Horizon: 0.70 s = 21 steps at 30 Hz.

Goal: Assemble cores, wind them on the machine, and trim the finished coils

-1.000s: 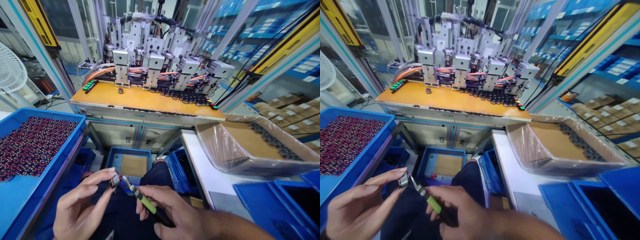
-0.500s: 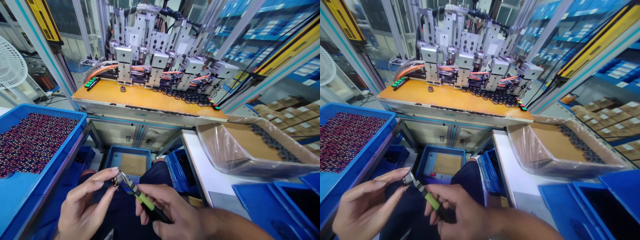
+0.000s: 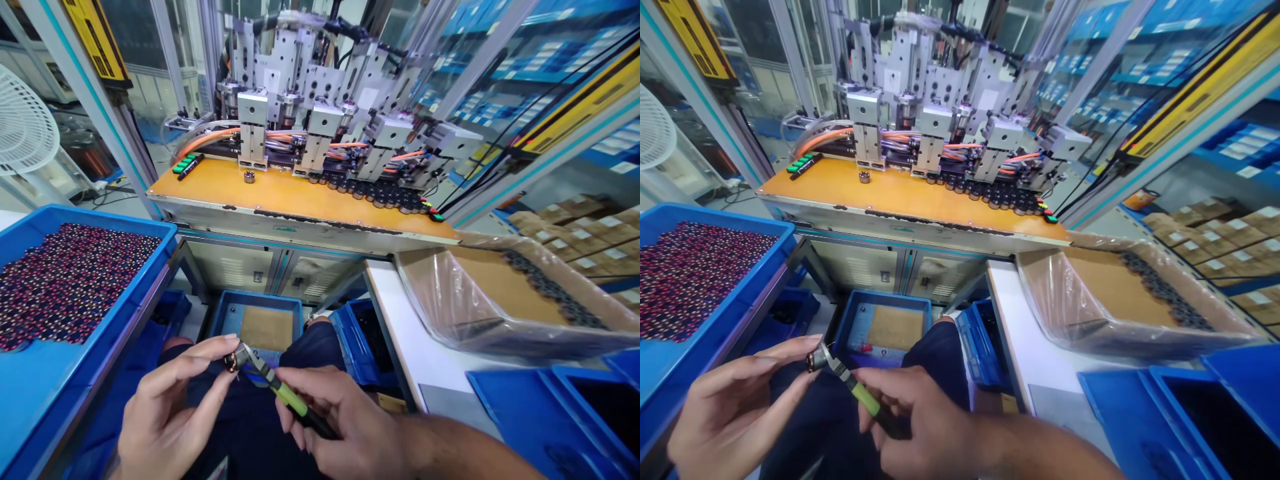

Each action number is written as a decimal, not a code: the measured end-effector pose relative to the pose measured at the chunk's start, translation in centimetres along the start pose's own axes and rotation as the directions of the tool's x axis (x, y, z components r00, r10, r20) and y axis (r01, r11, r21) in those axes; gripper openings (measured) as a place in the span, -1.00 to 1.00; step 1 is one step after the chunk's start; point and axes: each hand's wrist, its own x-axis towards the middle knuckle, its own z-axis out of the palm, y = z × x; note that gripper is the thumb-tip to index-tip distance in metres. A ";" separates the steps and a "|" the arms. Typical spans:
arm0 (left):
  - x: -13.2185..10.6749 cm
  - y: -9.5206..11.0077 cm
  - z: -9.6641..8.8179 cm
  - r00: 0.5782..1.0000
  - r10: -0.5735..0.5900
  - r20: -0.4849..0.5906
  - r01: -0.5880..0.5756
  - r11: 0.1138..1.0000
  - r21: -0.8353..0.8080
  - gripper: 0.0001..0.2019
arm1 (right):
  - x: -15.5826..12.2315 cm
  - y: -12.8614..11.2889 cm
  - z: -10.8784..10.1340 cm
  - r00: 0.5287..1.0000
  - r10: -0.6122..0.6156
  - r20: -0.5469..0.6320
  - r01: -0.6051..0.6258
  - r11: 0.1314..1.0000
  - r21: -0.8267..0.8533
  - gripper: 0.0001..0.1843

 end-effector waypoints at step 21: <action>-0.9 -1.5 -1.6 0.568 -0.787 -0.240 0.643 0.606 -0.468 -0.57 | 16.4 -7.8 -17.9 0.768 -0.448 -0.458 -0.421 0.186 -0.888 -0.34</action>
